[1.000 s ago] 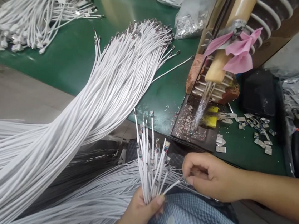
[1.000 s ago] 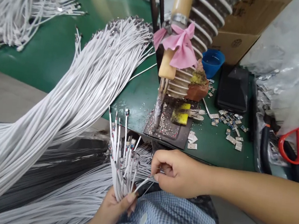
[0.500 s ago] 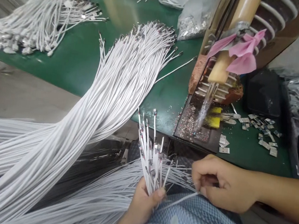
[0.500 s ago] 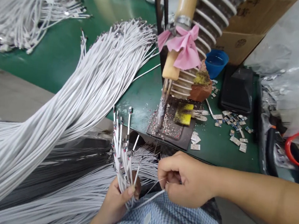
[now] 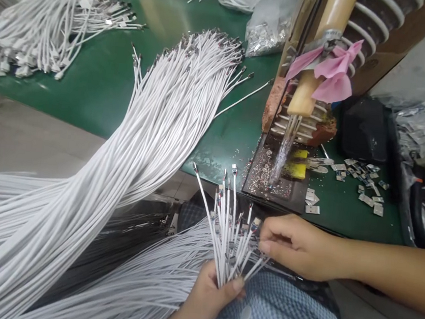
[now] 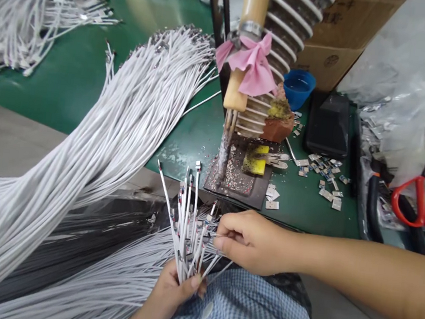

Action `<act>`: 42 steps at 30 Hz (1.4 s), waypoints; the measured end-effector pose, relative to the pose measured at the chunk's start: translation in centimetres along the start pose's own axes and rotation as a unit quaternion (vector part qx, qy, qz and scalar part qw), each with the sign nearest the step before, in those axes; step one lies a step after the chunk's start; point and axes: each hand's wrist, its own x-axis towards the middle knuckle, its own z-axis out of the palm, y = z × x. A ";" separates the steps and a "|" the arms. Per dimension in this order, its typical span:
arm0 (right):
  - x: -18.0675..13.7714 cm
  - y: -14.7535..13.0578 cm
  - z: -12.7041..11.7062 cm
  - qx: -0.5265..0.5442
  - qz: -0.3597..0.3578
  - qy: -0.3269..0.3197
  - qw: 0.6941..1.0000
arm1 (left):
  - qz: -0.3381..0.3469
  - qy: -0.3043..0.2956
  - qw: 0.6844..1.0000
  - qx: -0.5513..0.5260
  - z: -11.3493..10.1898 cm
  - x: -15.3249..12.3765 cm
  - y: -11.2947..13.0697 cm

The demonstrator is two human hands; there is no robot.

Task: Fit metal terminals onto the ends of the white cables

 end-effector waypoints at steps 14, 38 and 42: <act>-0.2 0.0 0.4 0.135 0.063 0.014 0.989 | 0.034 0.056 0.997 0.047 0.4 0.7 0.5; -0.7 -0.7 -1.1 0.051 -0.011 -0.200 0.978 | 0.057 0.193 0.975 -0.092 0.2 2.0 0.1; -1.0 -0.4 -1.2 -0.015 0.011 -0.395 0.918 | 0.011 0.180 0.964 -0.193 0.4 2.4 1.1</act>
